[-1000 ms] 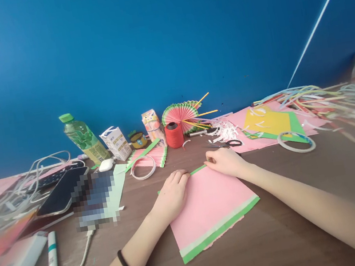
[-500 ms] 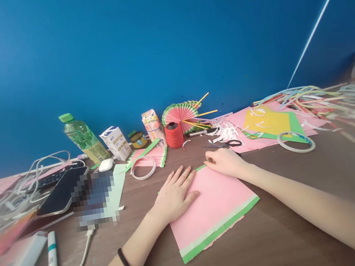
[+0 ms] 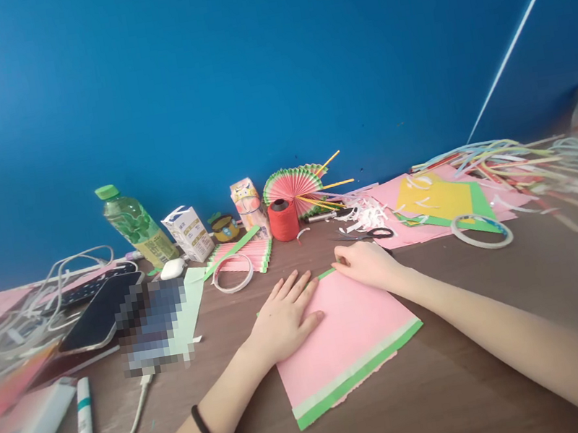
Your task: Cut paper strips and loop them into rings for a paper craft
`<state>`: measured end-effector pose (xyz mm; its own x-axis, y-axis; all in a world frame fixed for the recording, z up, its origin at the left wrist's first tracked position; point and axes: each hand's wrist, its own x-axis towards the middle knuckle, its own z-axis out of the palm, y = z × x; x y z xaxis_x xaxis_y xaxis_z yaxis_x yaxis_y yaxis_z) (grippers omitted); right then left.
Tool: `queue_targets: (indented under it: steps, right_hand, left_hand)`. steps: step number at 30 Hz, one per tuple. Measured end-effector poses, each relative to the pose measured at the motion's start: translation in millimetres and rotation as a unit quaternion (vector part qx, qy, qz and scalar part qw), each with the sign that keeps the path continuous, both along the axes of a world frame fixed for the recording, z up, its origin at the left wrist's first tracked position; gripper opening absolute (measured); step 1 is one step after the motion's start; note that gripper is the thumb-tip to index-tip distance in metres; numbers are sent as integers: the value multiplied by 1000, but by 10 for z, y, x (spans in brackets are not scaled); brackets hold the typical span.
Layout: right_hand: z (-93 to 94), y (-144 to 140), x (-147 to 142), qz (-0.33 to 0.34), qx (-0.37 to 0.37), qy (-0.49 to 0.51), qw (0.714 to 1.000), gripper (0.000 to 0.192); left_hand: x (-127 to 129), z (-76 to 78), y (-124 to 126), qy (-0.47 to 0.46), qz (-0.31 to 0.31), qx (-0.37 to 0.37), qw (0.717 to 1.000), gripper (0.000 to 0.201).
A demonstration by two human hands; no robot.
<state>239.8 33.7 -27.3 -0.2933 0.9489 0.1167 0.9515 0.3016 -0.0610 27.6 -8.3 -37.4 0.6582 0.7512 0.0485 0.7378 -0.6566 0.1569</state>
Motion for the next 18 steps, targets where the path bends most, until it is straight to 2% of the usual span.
queue_targets:
  steps: [11, 18]
  right_hand:
    - [8, -19, -25, -11, -2, 27, 1000, 12]
    - [-22, 38, 27, -25, -25, 160, 986, 11]
  left_hand:
    - [-5, -9, 1, -1, -1, 9, 1000, 57]
    - [-14, -18, 8, 5, 0, 7, 1000, 58]
